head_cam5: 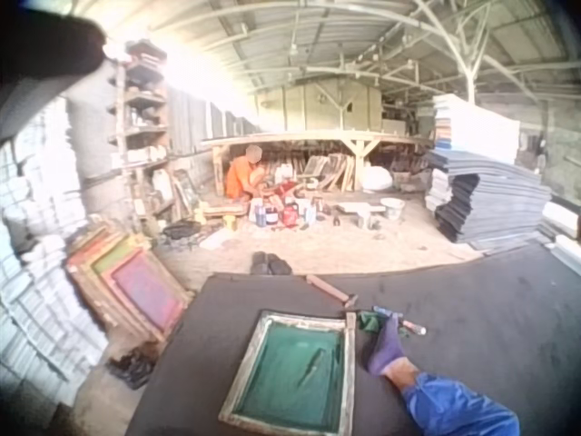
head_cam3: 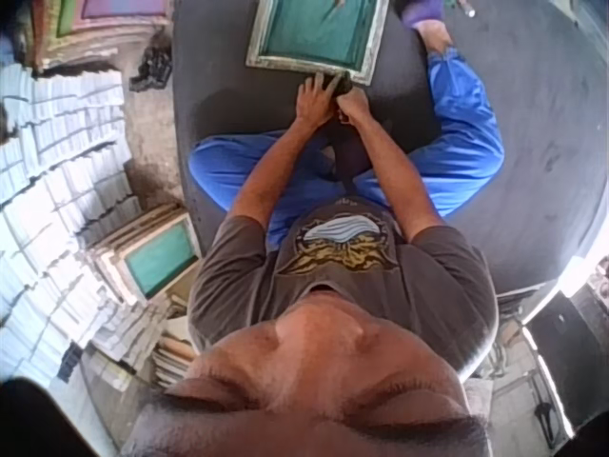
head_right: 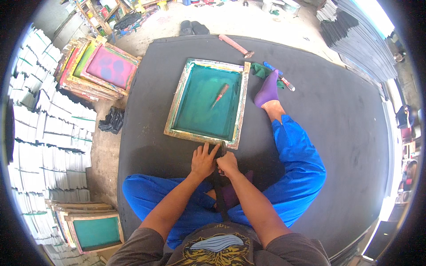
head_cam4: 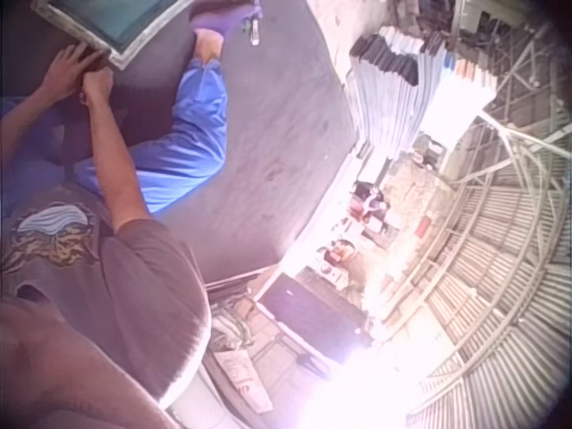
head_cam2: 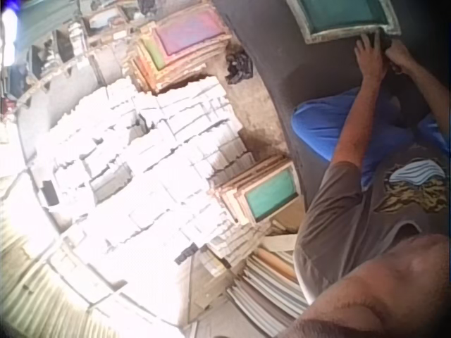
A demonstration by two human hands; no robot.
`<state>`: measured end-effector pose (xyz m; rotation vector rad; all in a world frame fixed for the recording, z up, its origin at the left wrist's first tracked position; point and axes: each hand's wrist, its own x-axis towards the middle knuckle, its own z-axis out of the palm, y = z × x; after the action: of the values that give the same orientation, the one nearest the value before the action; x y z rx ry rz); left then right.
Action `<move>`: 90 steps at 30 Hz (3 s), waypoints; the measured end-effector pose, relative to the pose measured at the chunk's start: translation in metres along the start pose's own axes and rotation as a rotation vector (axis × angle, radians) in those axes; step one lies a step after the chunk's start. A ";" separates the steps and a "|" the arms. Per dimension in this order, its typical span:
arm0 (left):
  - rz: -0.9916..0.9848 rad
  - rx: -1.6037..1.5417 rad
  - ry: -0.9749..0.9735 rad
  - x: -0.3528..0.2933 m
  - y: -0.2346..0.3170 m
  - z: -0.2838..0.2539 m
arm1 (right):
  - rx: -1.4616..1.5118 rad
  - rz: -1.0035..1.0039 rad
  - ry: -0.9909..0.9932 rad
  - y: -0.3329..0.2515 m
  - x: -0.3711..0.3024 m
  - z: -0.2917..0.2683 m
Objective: The person sits on the floor and uses a small tool to scrape and clean the edges of a green screen frame. They then use pliers to remove staples or debris from the frame's border.
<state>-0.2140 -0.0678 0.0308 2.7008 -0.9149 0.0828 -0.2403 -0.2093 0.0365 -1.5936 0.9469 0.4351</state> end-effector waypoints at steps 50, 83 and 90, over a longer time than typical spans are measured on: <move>-1.132 -0.716 0.642 -0.026 -0.212 -0.010 | 0.091 0.155 -0.992 -0.030 -0.008 0.079; 0.050 -0.008 -0.023 0.011 -0.021 0.002 | -0.177 0.057 -0.308 -0.024 -0.006 -0.049; 0.027 0.024 -0.024 0.002 -0.004 0.008 | -0.273 0.030 -0.328 -0.020 0.002 -0.053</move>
<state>-0.2101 -0.0678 0.0223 2.7178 -0.9639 0.0672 -0.2351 -0.2599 0.0617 -1.6862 0.6815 0.8474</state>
